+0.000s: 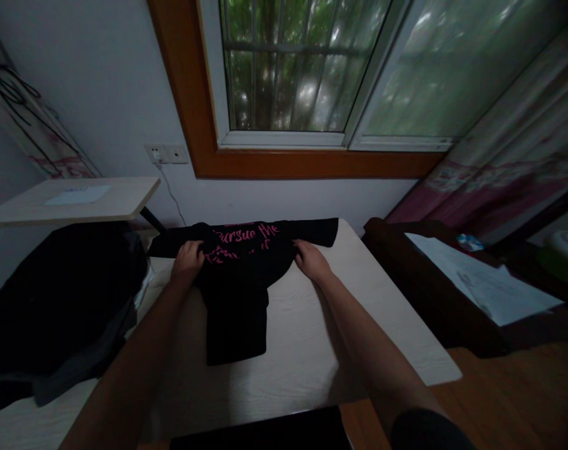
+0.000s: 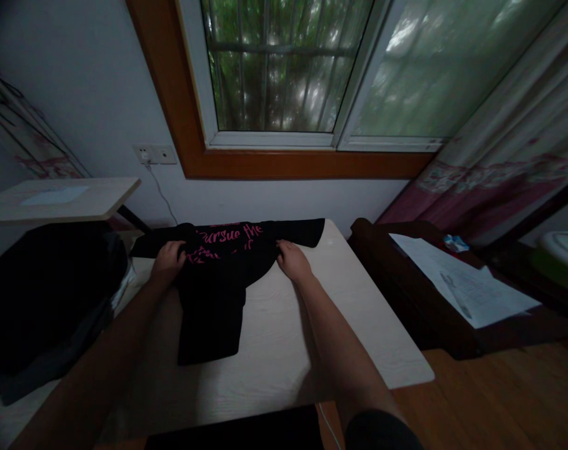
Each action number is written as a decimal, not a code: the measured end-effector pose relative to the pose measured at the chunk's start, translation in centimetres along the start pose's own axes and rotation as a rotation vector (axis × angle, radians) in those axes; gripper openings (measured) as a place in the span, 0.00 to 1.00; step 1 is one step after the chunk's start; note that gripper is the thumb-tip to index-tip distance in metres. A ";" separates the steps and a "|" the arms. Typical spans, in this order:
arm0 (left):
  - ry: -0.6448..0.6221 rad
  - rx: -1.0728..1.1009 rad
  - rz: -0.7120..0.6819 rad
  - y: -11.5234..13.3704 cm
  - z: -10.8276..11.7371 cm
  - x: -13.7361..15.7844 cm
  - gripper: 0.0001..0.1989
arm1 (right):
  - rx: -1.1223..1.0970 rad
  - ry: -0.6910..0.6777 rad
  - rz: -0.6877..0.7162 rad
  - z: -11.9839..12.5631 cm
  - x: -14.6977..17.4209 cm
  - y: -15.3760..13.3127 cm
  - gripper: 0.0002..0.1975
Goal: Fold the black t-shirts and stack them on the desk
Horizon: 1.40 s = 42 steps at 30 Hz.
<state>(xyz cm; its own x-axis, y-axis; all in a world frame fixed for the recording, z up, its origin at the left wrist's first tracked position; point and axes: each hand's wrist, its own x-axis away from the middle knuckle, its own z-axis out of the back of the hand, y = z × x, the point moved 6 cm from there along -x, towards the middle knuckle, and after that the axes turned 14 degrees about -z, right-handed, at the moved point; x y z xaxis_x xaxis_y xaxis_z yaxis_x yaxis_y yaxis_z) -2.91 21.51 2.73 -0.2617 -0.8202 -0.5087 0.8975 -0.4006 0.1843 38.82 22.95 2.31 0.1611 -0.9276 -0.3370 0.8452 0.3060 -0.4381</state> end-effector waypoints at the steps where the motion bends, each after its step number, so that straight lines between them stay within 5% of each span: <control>1: 0.008 0.023 -0.020 0.4 0.3 0.6 0.18 | 0.009 0.004 -0.007 0.2 0.3 -0.2 0.21; 13: -0.037 0.161 -0.171 4.3 3.0 4.8 0.16 | -0.015 0.110 0.009 1.9 3.2 -2.3 0.22; 23: -0.148 0.277 -0.365 9.9 2.7 5.1 0.15 | -0.199 0.063 0.176 1.5 4.4 -10.2 0.17; 32: -0.252 0.449 -0.359 13.4 2.9 7.2 0.21 | -0.205 -0.173 0.366 -1.1 4.2 -17.1 0.46; 37: -0.262 0.546 -0.369 14.4 4.2 7.6 0.24 | -0.160 -0.205 0.346 -1.6 4.7 -16.6 0.32; 42: -0.230 0.626 -0.317 13.0 4.5 7.7 0.28 | -0.252 -0.035 0.191 2.0 6.6 -12.9 0.23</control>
<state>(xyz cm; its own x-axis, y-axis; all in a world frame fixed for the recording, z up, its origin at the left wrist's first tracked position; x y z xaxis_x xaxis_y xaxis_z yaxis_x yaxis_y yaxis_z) 5.14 8.19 5.03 -0.6044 -0.6639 -0.4403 0.4142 -0.7340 0.5382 30.00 12.49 7.40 0.3261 -0.8536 -0.4062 0.6456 0.5150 -0.5639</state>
